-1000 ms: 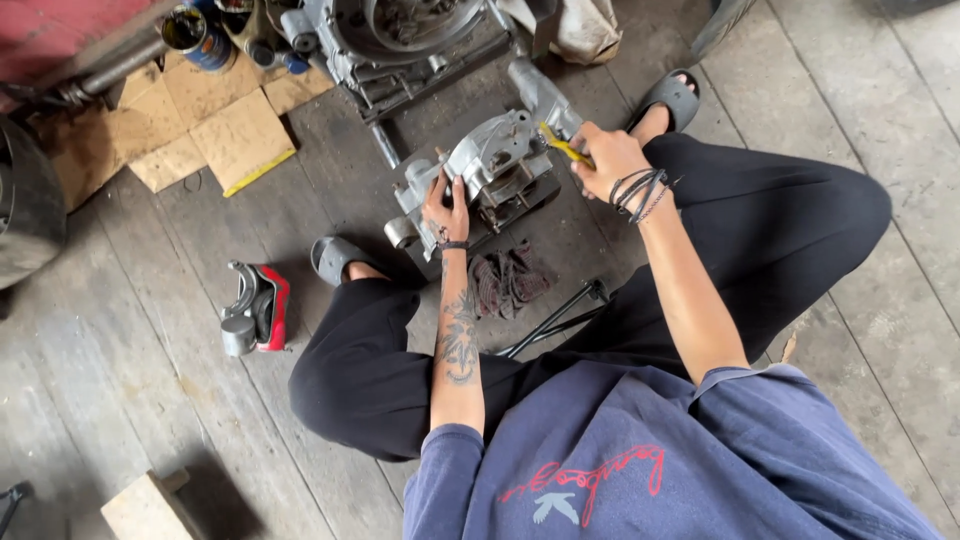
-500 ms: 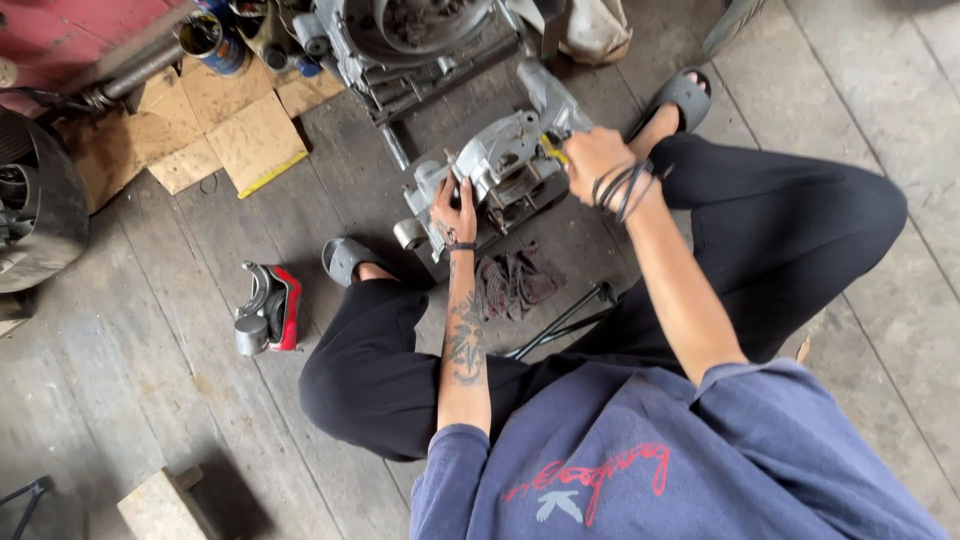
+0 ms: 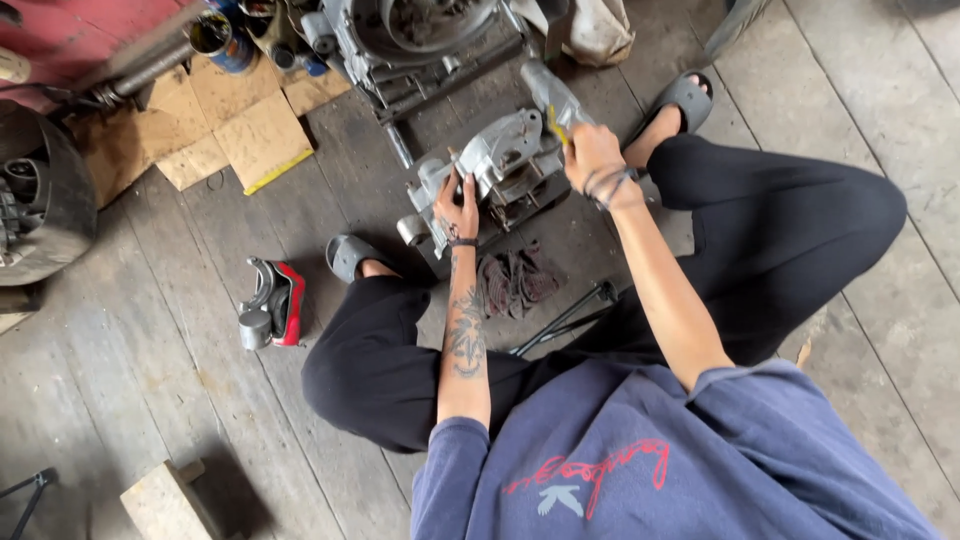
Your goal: Cleaning an engine casing using a scraper and a cloth to remove residue and grime.
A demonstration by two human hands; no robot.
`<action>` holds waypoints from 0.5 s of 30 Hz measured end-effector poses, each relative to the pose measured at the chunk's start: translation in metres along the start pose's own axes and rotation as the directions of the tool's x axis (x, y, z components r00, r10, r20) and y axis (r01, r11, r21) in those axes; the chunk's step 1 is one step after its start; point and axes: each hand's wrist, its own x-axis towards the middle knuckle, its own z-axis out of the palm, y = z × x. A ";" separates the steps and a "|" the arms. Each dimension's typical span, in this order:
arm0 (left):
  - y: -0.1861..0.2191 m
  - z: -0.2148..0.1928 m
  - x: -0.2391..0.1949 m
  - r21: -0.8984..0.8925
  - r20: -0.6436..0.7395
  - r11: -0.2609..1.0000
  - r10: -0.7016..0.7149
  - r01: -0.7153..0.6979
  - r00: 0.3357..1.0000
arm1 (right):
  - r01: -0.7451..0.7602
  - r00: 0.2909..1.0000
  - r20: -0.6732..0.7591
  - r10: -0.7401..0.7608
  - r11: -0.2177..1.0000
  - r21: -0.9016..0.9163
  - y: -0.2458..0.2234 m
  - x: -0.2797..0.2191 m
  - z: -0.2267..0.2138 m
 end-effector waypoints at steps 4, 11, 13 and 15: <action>0.005 -0.005 -0.003 0.048 0.018 0.999 -0.016 0.015 1.000 | 0.089 0.994 0.058 -0.091 0.996 0.031 -0.004 -0.017 -0.003; 0.010 -0.004 -0.002 -0.022 -0.015 1.000 0.012 -0.012 1.000 | 0.044 0.998 0.046 -0.048 0.996 0.072 -0.013 -0.034 -0.027; 0.006 -0.003 -0.004 -0.013 -0.014 1.000 -0.001 0.001 1.000 | 0.046 0.993 0.108 -0.056 0.994 0.096 -0.018 -0.055 -0.041; 0.000 -0.003 -0.004 0.026 -0.005 1.000 0.008 -0.008 1.000 | 0.142 0.988 0.074 -0.136 0.986 -0.087 -0.022 -0.066 -0.047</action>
